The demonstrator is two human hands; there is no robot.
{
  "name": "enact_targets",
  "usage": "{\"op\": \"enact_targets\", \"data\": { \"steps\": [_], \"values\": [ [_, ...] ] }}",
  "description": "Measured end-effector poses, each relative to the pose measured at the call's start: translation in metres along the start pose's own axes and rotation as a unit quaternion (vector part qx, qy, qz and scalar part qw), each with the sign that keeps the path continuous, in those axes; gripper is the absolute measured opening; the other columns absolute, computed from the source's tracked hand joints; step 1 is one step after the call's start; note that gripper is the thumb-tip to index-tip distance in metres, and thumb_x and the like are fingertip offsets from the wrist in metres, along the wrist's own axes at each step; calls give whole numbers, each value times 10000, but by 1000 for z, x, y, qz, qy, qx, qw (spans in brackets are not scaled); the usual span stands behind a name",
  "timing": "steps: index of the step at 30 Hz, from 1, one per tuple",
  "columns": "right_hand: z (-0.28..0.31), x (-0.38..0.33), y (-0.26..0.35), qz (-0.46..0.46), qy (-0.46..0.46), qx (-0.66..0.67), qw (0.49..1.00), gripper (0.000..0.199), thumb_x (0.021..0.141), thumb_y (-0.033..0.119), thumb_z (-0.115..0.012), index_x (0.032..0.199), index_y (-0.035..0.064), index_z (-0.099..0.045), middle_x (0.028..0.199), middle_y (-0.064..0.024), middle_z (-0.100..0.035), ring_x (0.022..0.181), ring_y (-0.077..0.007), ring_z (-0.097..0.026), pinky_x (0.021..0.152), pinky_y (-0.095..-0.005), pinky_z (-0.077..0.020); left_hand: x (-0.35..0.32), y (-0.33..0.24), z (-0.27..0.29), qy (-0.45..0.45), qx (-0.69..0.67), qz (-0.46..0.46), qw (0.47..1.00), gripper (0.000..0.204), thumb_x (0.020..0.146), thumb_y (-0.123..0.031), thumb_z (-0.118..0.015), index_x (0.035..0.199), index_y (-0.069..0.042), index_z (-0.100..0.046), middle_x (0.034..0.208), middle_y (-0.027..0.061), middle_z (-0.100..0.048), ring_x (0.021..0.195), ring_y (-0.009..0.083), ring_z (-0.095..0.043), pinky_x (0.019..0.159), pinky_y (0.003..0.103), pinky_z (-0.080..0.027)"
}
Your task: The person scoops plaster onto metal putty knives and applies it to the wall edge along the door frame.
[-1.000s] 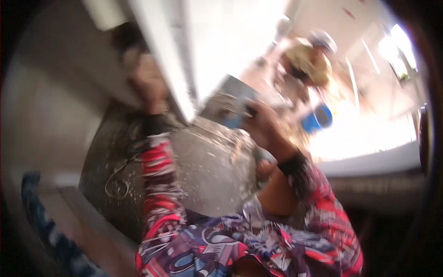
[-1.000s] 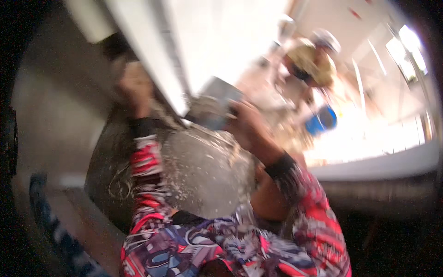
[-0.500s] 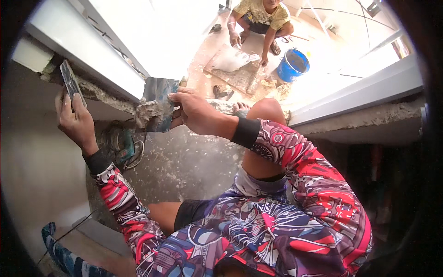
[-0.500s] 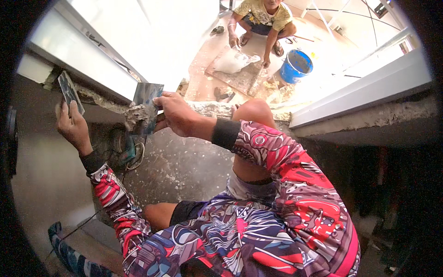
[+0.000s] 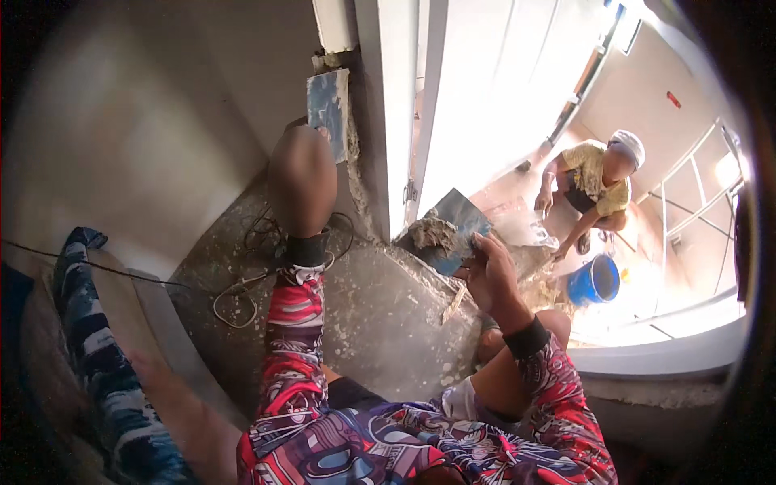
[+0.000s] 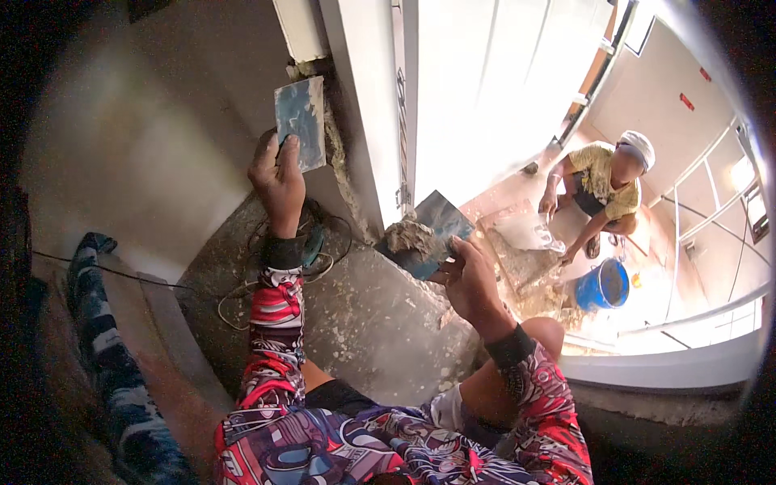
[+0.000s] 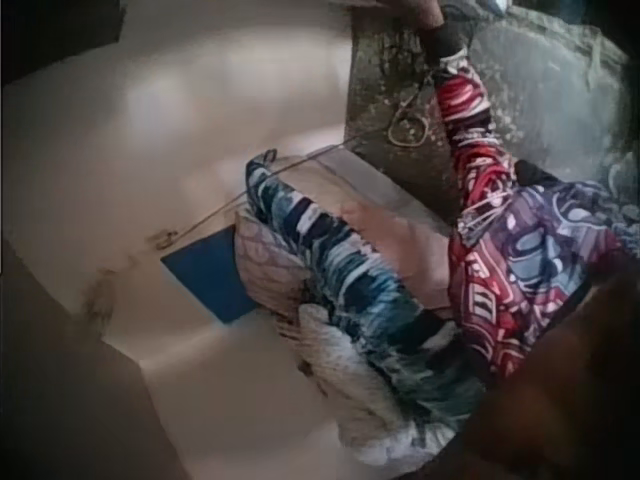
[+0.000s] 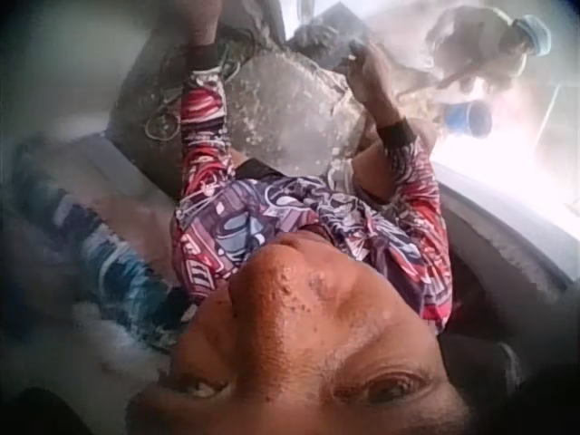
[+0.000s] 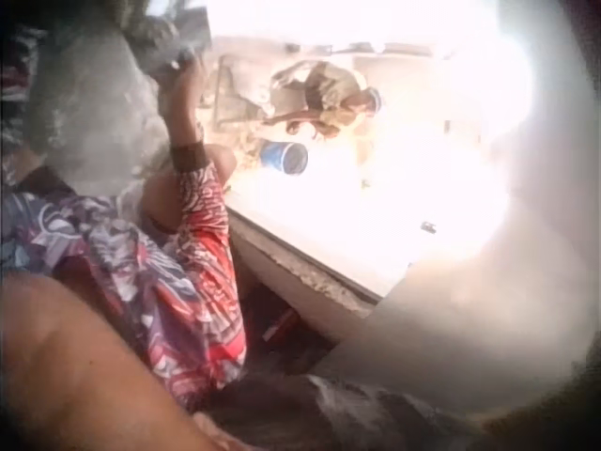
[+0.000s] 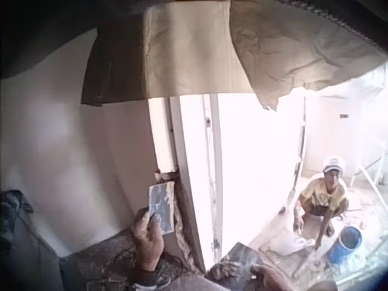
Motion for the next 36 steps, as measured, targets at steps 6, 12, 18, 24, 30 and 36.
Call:
{"op": "enact_targets", "data": {
  "steps": [6, 12, 18, 24, 30, 36],
  "values": [
    [10, -4, 6, -3, -29, -12, 1000, 220, 1011, 143, -395, 1131, -3, -509, 1059, -165, -638, 896, -313, -676, 771, -473, -586, 26, -29, 0, -35, 43, -99, 994, 136, 892, -40, -583, 969, 62, -631, 840, 189, -641, 714, 345, -631, 627, 389, -489],
    [12, -6, 12, 8, -33, -11, 999, 213, 1002, 134, -401, 1133, 4, -507, 1053, -159, -640, 893, -313, -678, 779, -486, -583, 45, -24, -22, 28, 84, -140, 986, 153, 858, -45, -590, 946, 66, -644, 818, 217, -645, 717, 399, -640, 613, 429, -487],
    [27, -4, 12, 6, -32, -5, 999, 208, 991, 123, -404, 1129, 11, -511, 1051, -155, -648, 908, -310, -681, 783, -492, -585, 52, -25, 0, 28, 82, -92, 992, 250, 913, -134, -611, 993, 98, -653, 823, 241, -665, 755, 350, -685, 663, 395, -514],
    [21, -5, 9, 15, -37, -8, 999, 202, 992, 121, -402, 1117, 13, -518, 1020, -142, -652, 871, -293, -680, 772, -489, -584, 44, -12, -20, 42, 124, -139, 982, 189, 857, -53, -587, 975, 73, -663, 827, 228, -660, 741, 392, -659, 659, 415, -525],
    [19, -9, 16, 14, -49, 0, 999, 195, 994, 124, -405, 1110, 19, -520, 1021, -133, -651, 848, -282, -679, 728, -454, -593, 35, -21, 5, 38, 128, -66, 989, 246, 912, -136, -608, 985, 94, -650, 834, 265, -651, 781, 418, -662, 670, 403, -516],
    [21, -5, 14, 19, -55, -11, 998, 177, 991, 127, -419, 1096, 30, -523, 981, -117, -645, 813, -260, -674, 664, -435, -593, 36, -16, -19, 22, 143, -149, 978, 166, 851, -51, -572, 941, 59, -659, 816, 221, -650, 734, 410, -644, 639, 441, -513]
  ]
}}
Point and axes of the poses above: each hand's wrist, its own x-axis towards the middle knuckle, its own z-axis out of the back of the hand, y = z × x, the point moved 10 cm from there along x, towards the middle knuckle
